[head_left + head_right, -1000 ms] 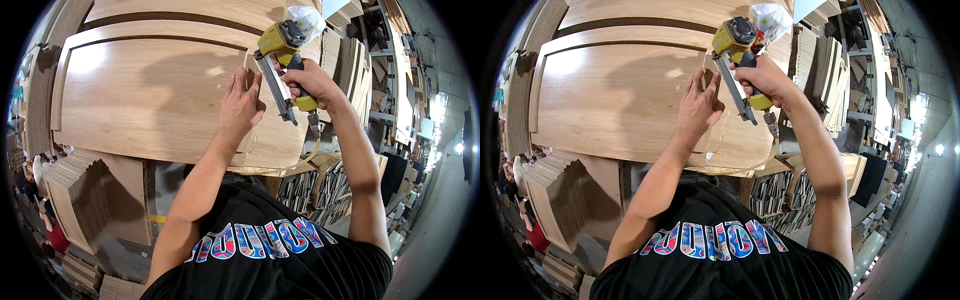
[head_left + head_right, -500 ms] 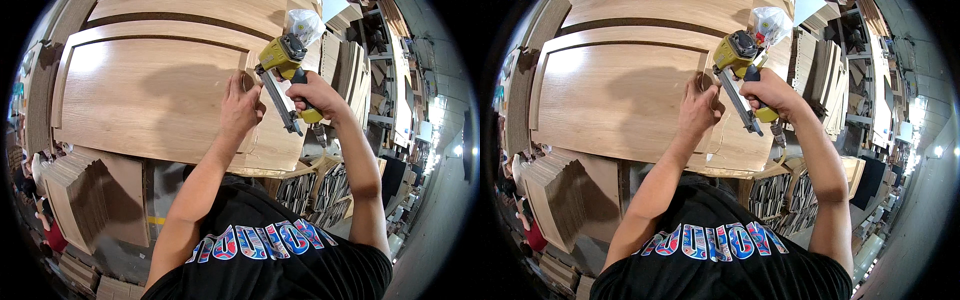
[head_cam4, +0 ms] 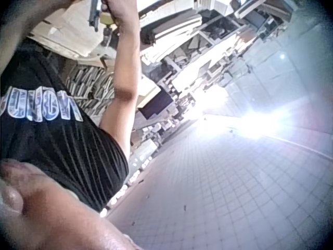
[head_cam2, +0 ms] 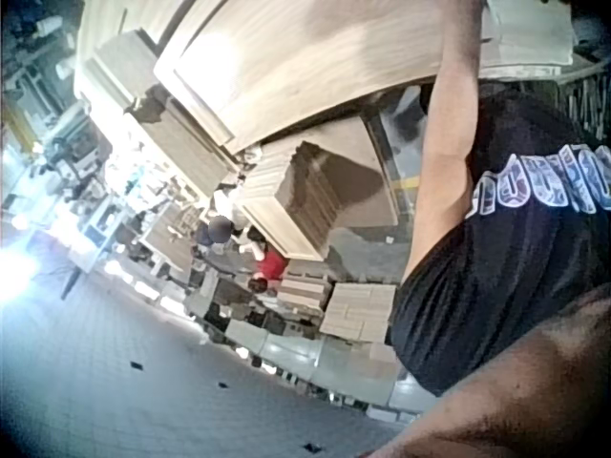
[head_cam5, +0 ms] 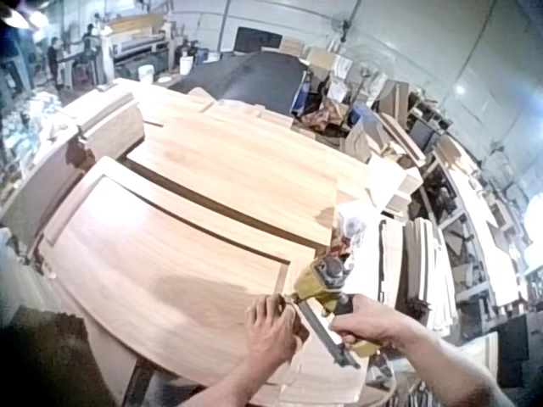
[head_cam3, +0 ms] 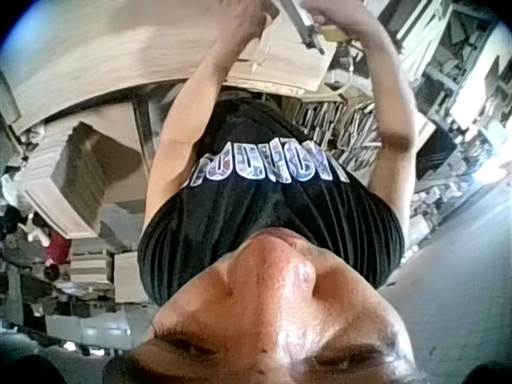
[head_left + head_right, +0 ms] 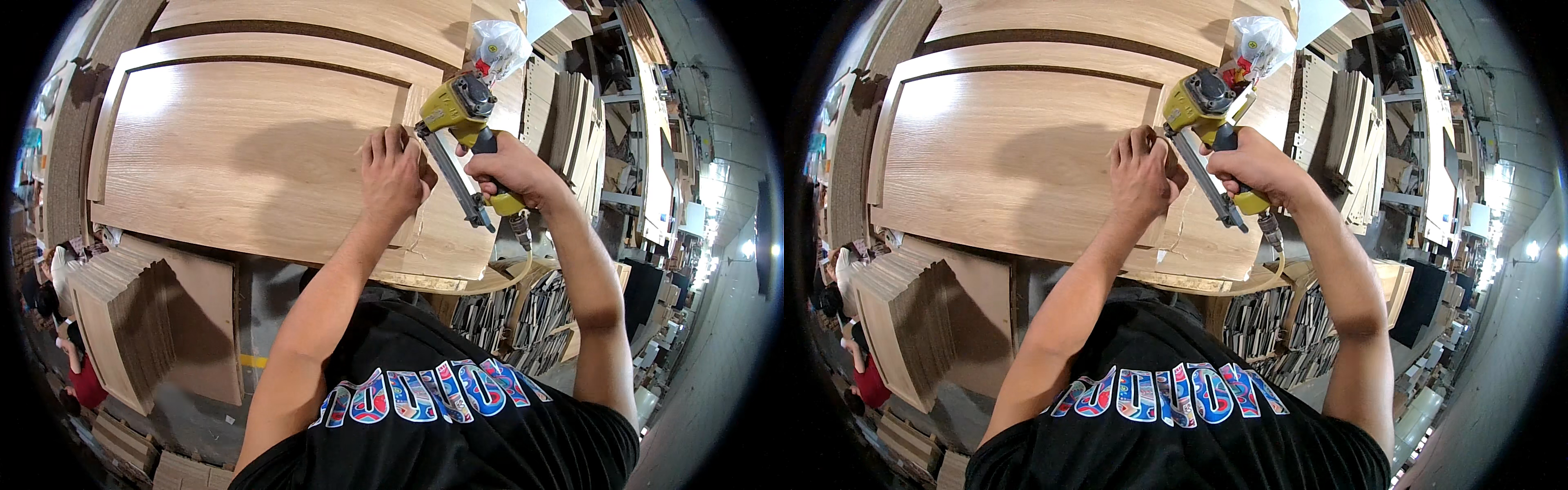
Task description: The person assembles wooden cabinet doors by applying glue to the joints, positioning wooden slats, and securing them with a pneumatic nail gun.
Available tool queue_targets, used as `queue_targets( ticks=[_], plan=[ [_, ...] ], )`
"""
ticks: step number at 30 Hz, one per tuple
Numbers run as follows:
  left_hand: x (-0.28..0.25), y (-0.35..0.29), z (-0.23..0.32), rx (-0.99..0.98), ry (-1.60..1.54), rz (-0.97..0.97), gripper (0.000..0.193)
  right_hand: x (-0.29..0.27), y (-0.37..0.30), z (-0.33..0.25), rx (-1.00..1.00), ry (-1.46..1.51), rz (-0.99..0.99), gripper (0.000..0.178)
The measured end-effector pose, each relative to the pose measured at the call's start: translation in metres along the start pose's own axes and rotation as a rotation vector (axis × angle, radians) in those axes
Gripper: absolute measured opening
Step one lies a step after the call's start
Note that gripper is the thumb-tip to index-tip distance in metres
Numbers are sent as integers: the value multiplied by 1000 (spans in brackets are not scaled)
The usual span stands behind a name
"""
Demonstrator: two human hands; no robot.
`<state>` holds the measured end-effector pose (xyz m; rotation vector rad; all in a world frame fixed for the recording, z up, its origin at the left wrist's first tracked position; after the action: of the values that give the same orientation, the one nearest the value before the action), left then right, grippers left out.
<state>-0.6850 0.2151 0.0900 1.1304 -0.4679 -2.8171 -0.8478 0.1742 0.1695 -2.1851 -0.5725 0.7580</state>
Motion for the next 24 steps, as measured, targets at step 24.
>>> queue_targets(
  ticks=[24],
  plan=[
    [-40, -152, 15, -150, 5, 213, 61, 56, -60, 47, -27, -21, -77, 52]
  ],
)
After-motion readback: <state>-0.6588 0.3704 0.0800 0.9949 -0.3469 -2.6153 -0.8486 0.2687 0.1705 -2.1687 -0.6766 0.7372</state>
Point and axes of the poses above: each hand's wrist, its own y-axis towards the middle knuckle, its own x-axis out of the palm, z = x × y, the point moved 8 cm from there along y, towards the middle knuckle, and after that the axes turned 9 degrees about -y, right-handed, at the moved point
